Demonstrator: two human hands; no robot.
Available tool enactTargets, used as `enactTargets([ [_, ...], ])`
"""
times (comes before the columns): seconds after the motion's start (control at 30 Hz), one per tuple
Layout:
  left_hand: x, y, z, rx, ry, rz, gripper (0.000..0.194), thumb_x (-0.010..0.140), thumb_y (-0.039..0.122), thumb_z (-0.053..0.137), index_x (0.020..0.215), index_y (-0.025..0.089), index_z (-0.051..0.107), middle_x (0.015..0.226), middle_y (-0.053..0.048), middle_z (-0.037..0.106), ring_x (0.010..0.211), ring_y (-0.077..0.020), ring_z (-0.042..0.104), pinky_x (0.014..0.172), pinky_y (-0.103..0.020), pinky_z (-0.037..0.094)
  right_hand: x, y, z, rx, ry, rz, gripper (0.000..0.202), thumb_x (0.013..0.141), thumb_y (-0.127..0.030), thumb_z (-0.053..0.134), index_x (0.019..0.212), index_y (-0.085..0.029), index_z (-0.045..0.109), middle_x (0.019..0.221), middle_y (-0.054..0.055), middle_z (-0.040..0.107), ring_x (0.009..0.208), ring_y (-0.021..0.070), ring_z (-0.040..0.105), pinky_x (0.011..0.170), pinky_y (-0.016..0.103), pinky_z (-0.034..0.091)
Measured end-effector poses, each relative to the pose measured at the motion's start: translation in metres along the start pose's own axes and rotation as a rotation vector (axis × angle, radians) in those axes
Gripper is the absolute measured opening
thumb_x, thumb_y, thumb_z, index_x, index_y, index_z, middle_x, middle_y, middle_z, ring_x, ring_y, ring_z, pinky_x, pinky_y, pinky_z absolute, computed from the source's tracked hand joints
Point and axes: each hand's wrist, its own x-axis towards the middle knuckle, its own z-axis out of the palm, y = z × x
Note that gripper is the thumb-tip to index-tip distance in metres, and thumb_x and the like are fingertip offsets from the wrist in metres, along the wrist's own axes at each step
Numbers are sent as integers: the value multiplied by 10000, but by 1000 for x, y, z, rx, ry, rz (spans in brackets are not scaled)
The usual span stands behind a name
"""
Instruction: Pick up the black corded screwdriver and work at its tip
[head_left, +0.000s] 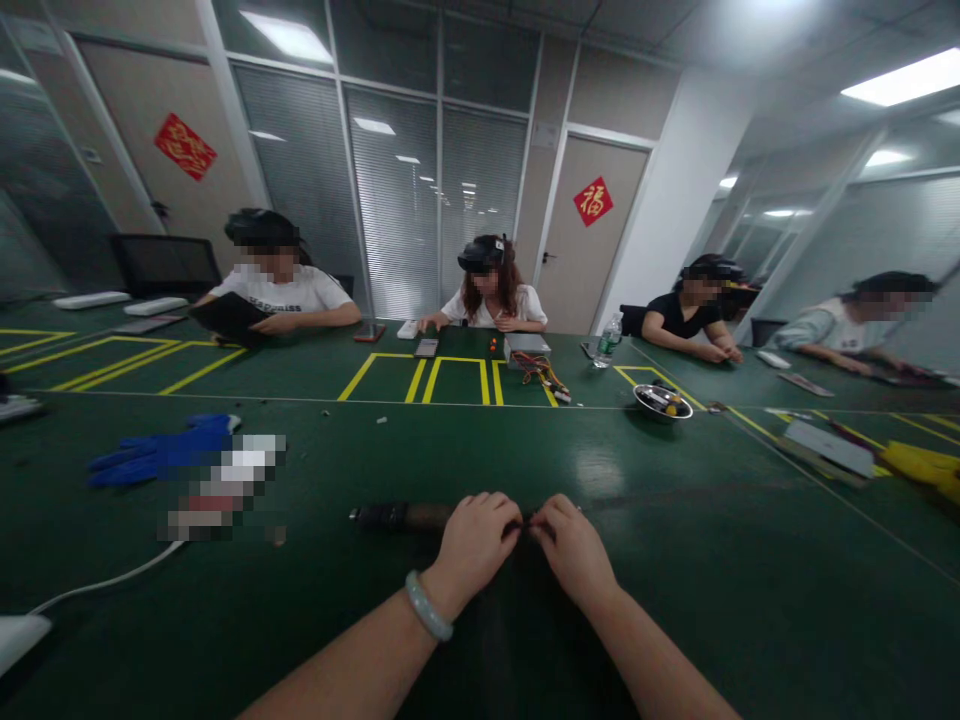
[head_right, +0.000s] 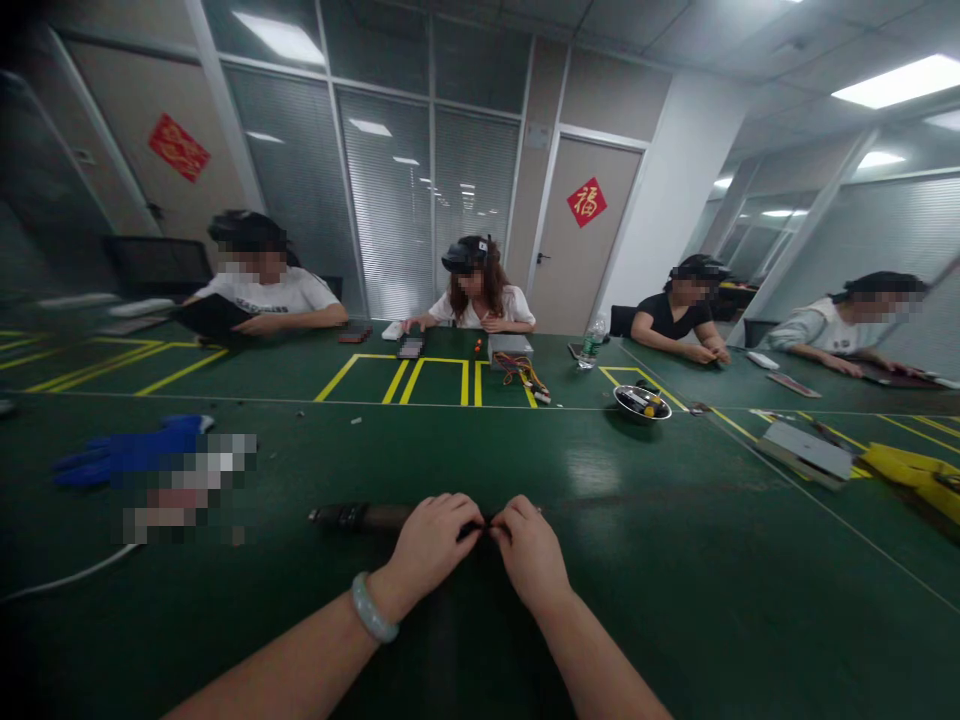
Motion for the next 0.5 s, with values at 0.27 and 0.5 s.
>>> enactTargets([
  [0.27, 0, -2, 5, 7, 13, 11, 71, 902, 252, 579, 963, 260, 615, 995, 15, 612, 963, -187, 547, 829, -336, 372, 4, 4, 10, 144, -67, 12, 110, 850, -159, 489, 843, -232, 571, 1036, 23, 651, 991, 181, 595, 871, 310, 426],
  [0.5, -1, -4, 6, -10, 41, 34, 125, 867, 212, 594, 981, 260, 610, 1011, 11, 616, 972, -197, 550, 841, -344, 392, 7, 4, 18, 141, -21, 43, 122, 839, -131, 468, 776, -232, 493, 876, 17, 596, 833, 174, 578, 756, 284, 422],
])
